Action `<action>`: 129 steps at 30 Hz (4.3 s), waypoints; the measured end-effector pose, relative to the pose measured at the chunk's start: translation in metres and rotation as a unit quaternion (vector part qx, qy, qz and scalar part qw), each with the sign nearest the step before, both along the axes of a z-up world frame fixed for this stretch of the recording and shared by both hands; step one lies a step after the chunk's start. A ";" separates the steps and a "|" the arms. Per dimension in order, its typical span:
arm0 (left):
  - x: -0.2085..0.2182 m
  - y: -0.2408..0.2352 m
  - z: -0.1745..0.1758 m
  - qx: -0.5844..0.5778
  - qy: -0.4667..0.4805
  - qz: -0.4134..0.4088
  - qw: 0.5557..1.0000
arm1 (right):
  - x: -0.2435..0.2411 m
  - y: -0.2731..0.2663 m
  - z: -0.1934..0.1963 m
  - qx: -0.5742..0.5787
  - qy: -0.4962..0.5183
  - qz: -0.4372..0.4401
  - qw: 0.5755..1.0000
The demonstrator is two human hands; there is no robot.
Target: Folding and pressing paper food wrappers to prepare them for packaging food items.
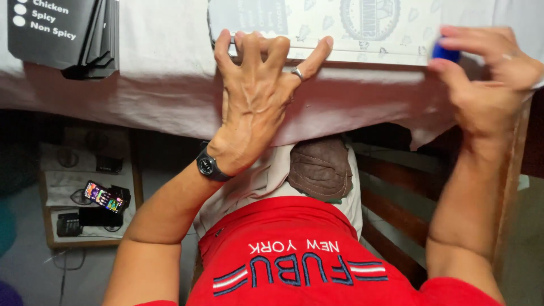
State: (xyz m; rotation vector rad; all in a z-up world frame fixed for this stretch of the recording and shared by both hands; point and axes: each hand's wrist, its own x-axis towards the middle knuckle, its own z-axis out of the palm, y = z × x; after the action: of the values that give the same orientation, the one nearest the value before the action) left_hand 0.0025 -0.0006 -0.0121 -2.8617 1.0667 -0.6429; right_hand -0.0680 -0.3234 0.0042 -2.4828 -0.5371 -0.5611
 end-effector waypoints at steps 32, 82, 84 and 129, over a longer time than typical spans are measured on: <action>0.020 0.018 -0.048 -0.182 -0.120 -0.018 0.976 | 0.082 0.159 0.012 0.049 0.077 0.130 0.987; 0.063 0.076 -0.009 -0.252 -0.052 -0.151 0.954 | 0.053 0.095 -0.013 -0.154 -0.176 0.055 0.971; 0.068 0.078 -0.003 -0.226 -0.016 -0.217 0.949 | 0.053 0.096 -0.011 -0.159 -0.172 0.057 0.970; 0.026 0.004 -0.029 -0.167 -0.086 0.006 0.982 | 0.148 0.079 0.038 -0.217 0.035 0.214 0.952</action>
State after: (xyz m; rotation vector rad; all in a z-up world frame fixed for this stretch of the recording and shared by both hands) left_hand 0.0280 0.0029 -0.0413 -3.0048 0.9976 -1.1454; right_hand 0.0803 -0.2448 0.0425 -2.6453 -1.2429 -0.1914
